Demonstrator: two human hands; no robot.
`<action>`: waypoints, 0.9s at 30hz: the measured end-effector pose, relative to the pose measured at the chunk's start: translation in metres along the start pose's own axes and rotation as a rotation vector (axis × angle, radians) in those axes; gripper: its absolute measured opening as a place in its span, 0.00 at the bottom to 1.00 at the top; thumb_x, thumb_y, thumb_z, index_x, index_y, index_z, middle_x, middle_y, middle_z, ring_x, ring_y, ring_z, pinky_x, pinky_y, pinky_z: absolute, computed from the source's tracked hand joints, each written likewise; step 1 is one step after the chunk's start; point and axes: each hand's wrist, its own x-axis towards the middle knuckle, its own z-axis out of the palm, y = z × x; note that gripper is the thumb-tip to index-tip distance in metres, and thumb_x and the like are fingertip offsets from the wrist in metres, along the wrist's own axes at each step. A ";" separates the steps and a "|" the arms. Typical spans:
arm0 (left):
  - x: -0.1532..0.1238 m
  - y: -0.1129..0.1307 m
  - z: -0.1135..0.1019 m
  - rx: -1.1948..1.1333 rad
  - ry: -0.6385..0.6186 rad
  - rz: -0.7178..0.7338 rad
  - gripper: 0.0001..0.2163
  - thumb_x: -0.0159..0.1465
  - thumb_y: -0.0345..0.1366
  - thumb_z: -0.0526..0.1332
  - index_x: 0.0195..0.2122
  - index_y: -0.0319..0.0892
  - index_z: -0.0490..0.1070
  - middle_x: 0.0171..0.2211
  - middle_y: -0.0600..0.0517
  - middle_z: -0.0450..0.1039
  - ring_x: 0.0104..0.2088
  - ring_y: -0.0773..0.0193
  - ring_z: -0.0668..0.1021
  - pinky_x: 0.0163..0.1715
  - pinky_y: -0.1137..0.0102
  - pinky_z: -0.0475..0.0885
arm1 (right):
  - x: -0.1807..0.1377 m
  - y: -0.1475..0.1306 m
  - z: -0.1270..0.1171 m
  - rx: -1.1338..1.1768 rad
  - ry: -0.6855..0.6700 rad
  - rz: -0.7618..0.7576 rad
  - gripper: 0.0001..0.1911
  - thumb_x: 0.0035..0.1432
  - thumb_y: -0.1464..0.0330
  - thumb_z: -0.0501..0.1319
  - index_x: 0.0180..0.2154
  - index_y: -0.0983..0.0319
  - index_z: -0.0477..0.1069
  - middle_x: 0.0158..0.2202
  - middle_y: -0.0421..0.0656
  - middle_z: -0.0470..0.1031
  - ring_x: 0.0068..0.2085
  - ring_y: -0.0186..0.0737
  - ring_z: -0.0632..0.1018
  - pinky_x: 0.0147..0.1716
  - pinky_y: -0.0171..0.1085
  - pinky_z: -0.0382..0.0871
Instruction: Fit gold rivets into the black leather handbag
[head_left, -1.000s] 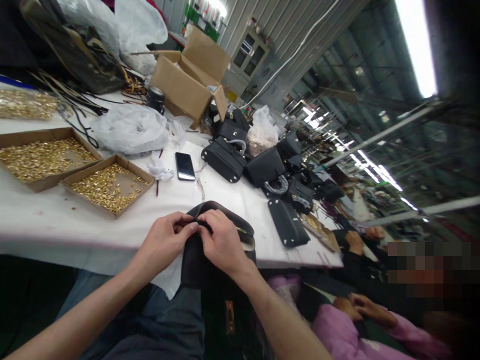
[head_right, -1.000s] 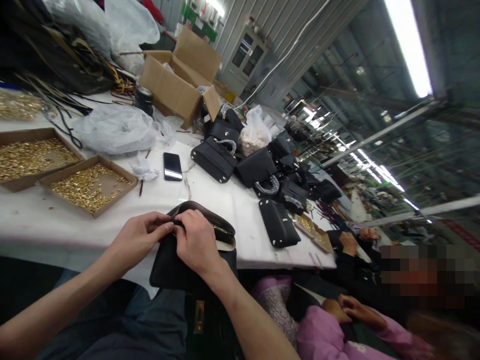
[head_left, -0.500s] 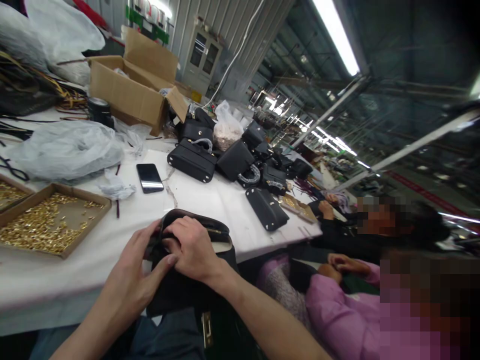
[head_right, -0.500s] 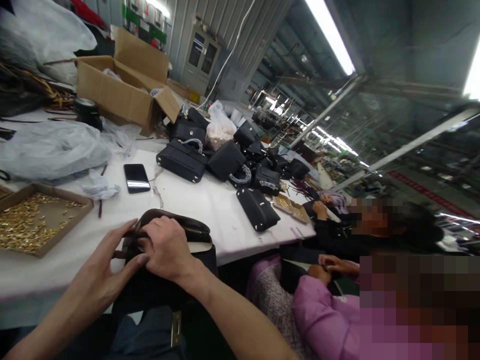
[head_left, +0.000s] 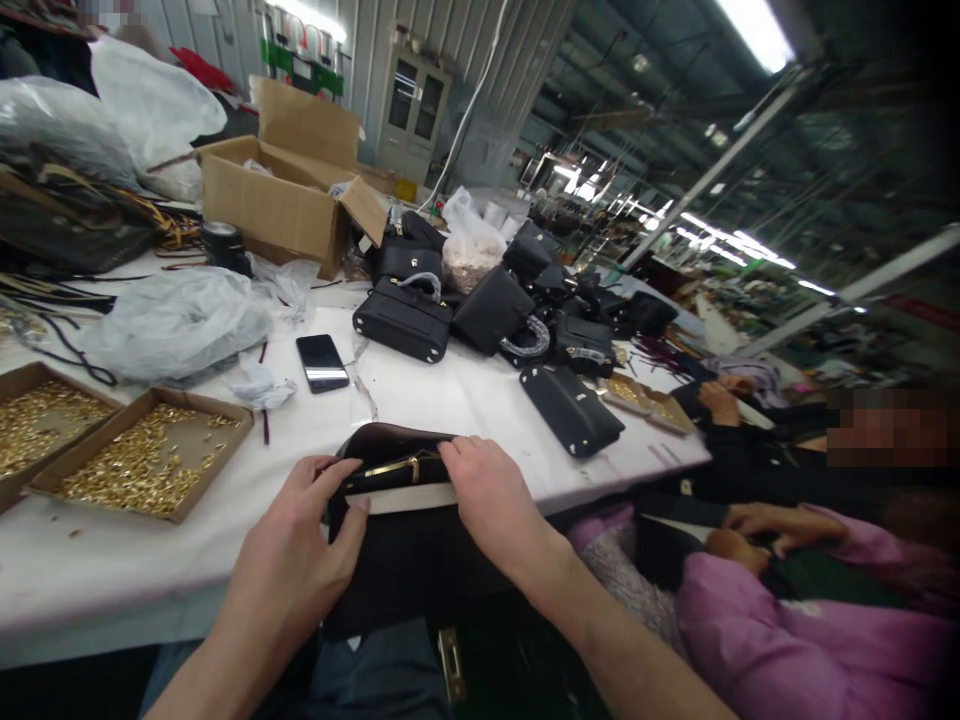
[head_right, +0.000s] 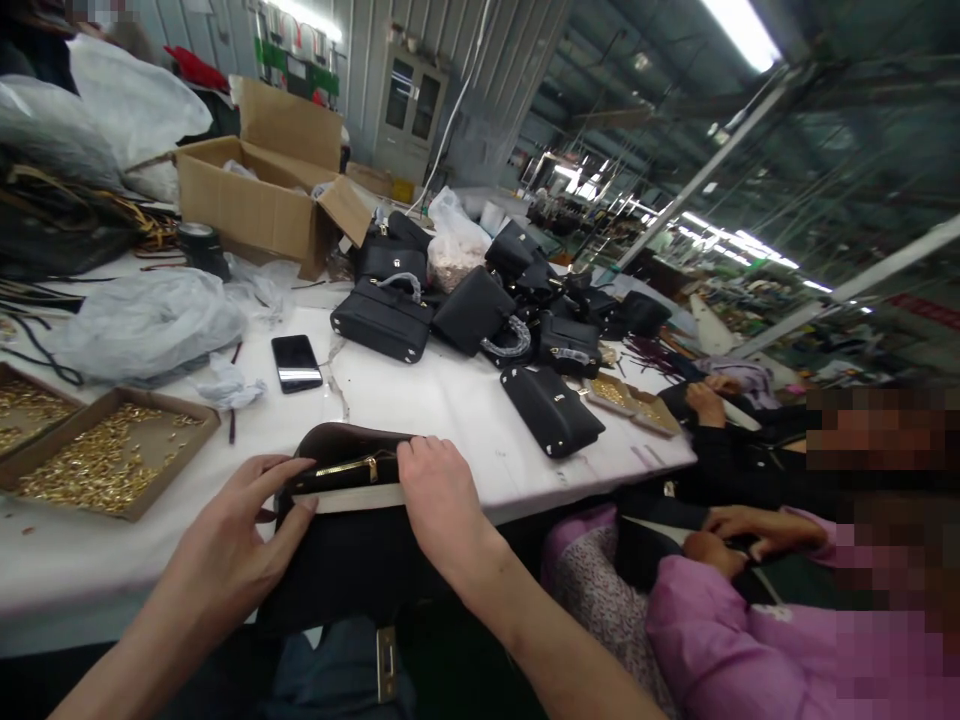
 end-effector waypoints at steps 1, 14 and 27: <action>0.003 0.007 -0.005 0.090 -0.032 -0.014 0.16 0.76 0.49 0.58 0.57 0.51 0.79 0.58 0.48 0.76 0.50 0.50 0.83 0.49 0.57 0.79 | 0.000 0.005 0.001 -0.032 -0.010 -0.040 0.14 0.65 0.85 0.60 0.43 0.62 0.77 0.41 0.52 0.82 0.44 0.54 0.80 0.45 0.49 0.68; 0.055 0.081 -0.042 0.695 -0.626 0.098 0.11 0.68 0.25 0.61 0.40 0.41 0.84 0.37 0.40 0.84 0.41 0.49 0.87 0.46 0.60 0.80 | 0.006 0.077 -0.001 0.401 -0.083 -0.453 0.13 0.67 0.81 0.65 0.43 0.57 0.81 0.42 0.37 0.86 0.43 0.39 0.83 0.50 0.42 0.61; 0.065 0.073 -0.021 0.758 -0.563 0.373 0.08 0.68 0.26 0.68 0.31 0.39 0.82 0.28 0.40 0.81 0.31 0.49 0.85 0.36 0.62 0.78 | -0.001 0.062 0.001 0.264 0.007 -0.449 0.11 0.69 0.81 0.61 0.41 0.60 0.76 0.37 0.42 0.83 0.39 0.42 0.79 0.52 0.45 0.62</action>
